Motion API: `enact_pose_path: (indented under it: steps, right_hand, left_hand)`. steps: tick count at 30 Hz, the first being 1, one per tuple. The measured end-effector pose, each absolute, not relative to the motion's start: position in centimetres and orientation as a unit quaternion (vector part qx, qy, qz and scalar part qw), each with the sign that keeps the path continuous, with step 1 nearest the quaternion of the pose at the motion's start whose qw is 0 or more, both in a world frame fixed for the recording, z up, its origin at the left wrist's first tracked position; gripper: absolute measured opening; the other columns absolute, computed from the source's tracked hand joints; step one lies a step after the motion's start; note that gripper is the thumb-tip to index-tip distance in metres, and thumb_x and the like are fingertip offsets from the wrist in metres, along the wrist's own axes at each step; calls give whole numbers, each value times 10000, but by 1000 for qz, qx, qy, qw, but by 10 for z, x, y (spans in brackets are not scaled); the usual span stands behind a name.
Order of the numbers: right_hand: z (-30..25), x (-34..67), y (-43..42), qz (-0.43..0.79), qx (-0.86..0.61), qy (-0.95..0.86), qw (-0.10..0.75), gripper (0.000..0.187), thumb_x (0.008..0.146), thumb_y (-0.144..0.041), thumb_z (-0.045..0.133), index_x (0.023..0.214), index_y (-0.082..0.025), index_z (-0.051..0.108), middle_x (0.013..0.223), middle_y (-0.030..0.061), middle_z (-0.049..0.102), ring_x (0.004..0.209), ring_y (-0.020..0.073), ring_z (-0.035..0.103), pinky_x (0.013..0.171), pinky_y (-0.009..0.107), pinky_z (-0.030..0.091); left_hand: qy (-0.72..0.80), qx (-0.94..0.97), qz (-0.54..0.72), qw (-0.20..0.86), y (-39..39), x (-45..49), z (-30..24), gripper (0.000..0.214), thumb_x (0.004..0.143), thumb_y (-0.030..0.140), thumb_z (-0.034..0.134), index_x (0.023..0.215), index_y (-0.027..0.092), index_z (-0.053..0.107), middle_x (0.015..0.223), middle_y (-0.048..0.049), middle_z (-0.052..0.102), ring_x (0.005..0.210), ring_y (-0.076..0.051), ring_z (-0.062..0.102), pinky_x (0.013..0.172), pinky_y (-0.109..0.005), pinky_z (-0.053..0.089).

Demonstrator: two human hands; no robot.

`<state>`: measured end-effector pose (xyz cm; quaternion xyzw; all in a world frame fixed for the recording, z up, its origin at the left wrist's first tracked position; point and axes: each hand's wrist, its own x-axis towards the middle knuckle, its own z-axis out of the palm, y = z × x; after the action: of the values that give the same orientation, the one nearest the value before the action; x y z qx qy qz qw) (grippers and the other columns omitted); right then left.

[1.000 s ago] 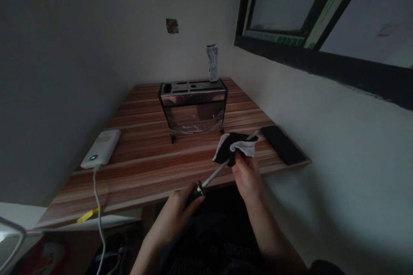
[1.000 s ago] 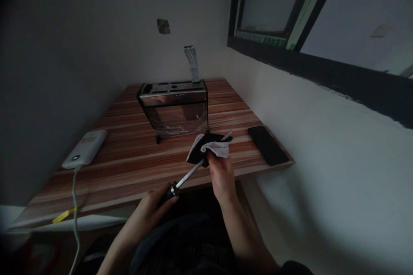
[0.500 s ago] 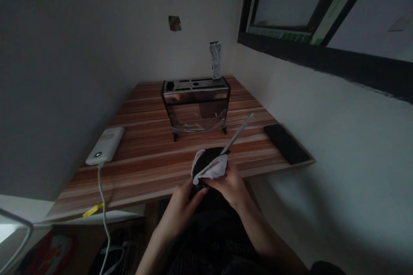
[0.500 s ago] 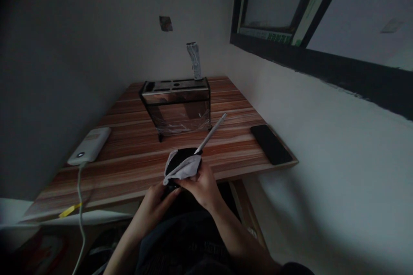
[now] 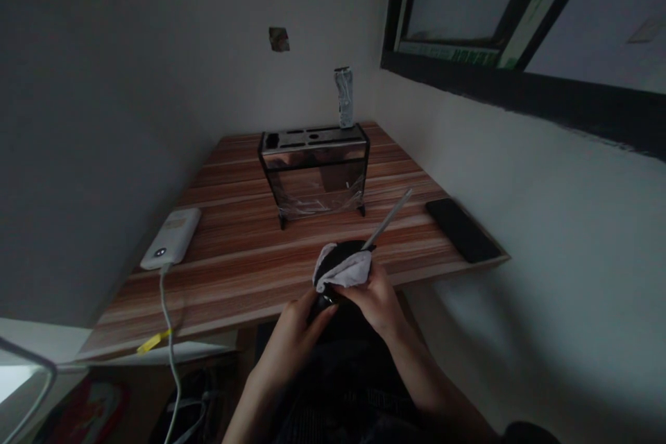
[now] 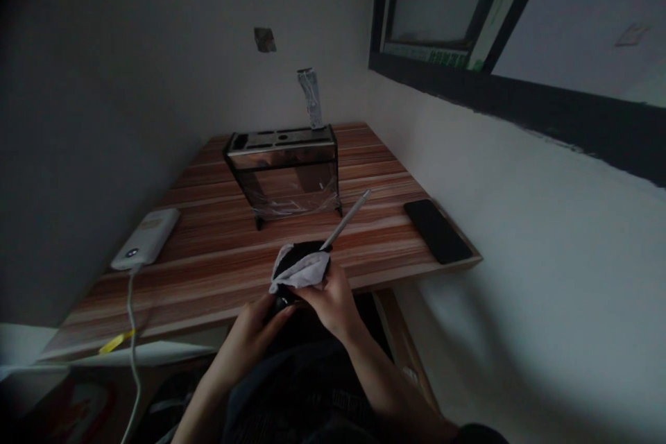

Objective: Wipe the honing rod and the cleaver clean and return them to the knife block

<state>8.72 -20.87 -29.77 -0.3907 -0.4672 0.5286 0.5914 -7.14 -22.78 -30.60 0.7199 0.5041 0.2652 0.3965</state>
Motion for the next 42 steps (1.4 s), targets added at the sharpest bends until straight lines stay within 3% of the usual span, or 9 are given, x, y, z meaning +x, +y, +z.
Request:
enact_pose_path:
  steps: [6, 14, 23, 27, 33, 42]
  right_hand:
    - [-294, 100, -204, 519, -400, -453, 604, 228, 588, -238, 827, 786, -197, 720, 810, 36, 758, 778, 209, 714, 740, 302, 575]
    - [-301, 131, -189, 479, -394, -419, 664, 256, 614, -225, 817, 855, -215, 730, 869, 32, 756, 861, 224, 706, 838, 350, 550]
    - [-290, 156, -177, 406, -366, -374, 749, 228, 601, -263, 824, 804, -232, 724, 821, -3, 749, 786, 167, 689, 756, 282, 537]
    - [-285, 163, -174, 369, -358, -358, 780, 232, 609, -305, 818, 802, -226, 717, 823, 7, 746, 836, 178, 685, 826, 314, 519]
    - [-285, 155, -170, 326, -354, -292, 827, 270, 648, -354, 780, 866, -219, 697, 922, 20, 738, 961, 195, 662, 969, 384, 452]
    - [-300, 135, -180, 440, -373, -354, 736, 266, 608, -326, 820, 824, -207, 719, 861, 37, 744, 845, 195, 682, 822, 331, 536]
  left_hand:
    - [494, 725, 263, 403, -228, -75, -302, 335, 890, 383, 505, 1128, 173, 613, 965, -61, 713, 887, -231, 651, 773, -260, 474]
    - [506, 737, 217, 391, -230, -87, -299, 237, 891, 359, 519, 995, 178, 632, 781, -4, 678, 695, -160, 609, 623, -202, 403]
    - [516, 741, 183, 390, -230, -96, -295, 269, 891, 379, 498, 1005, 171, 625, 763, -8, 659, 700, -163, 596, 623, -202, 389]
    - [507, 744, 190, 392, -231, -96, -295, 262, 887, 364, 510, 1037, 181, 622, 830, -14, 676, 754, -166, 602, 675, -202, 406]
    - [504, 747, 183, 393, -231, -91, -295, 245, 894, 365, 500, 991, 176, 622, 753, 2, 654, 694, -153, 585, 636, -196, 390]
    - [511, 737, 209, 390, -230, -81, -298, 243, 896, 360, 502, 1012, 176, 610, 770, 3, 657, 686, -148, 588, 629, -195, 392]
